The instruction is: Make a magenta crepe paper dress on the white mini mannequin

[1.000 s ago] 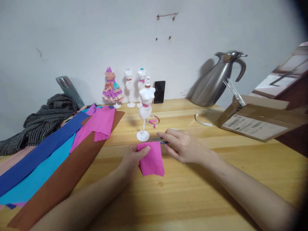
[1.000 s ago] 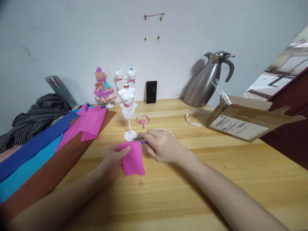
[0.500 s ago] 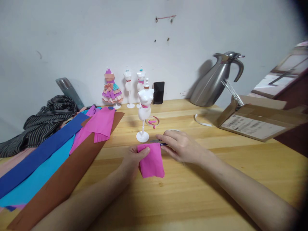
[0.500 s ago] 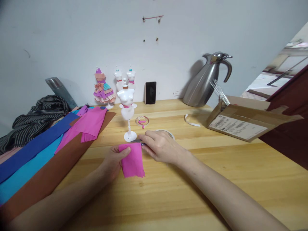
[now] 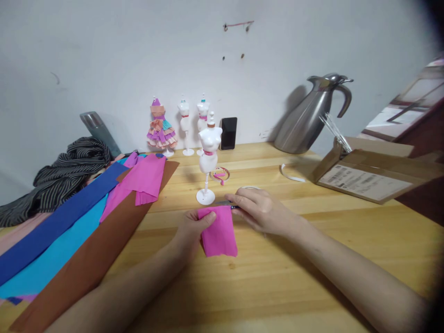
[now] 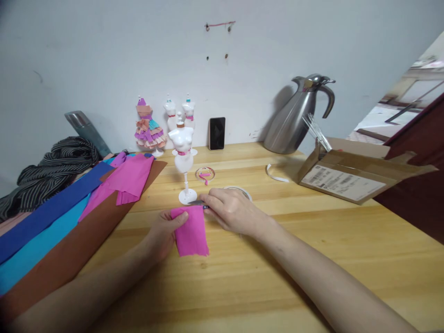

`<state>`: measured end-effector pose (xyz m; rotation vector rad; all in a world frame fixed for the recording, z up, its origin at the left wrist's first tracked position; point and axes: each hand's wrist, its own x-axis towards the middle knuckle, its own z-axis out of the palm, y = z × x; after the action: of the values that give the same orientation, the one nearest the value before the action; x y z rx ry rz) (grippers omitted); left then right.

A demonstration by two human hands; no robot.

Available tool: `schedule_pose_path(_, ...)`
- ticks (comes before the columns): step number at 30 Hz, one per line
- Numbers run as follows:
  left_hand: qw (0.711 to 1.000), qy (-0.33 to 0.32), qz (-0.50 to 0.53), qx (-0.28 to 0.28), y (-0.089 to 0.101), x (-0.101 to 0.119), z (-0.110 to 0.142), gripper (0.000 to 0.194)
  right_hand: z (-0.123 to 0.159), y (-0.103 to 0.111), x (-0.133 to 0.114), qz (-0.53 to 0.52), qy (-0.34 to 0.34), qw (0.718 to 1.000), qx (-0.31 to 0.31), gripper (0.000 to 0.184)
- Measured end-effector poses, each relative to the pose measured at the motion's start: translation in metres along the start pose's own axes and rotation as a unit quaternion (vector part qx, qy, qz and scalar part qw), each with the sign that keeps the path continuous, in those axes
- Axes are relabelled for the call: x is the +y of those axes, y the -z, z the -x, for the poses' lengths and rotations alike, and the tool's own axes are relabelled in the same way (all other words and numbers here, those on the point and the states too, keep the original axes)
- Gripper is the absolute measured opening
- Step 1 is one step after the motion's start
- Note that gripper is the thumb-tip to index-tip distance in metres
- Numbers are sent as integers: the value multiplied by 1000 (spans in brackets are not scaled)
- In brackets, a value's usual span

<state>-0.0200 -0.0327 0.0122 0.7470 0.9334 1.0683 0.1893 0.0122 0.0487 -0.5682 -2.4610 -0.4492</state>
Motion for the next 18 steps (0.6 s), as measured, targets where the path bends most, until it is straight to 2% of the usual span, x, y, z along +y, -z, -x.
schedule_pose_path(7,1000,-3,3,6,-2,2,2,34,-2,1,0,-3,3,1000,13,25)
schedule_pose_path(18,1000,-4,16,-15,-2,3,1,33,0,-4,1,-8,11,1000,13,23)
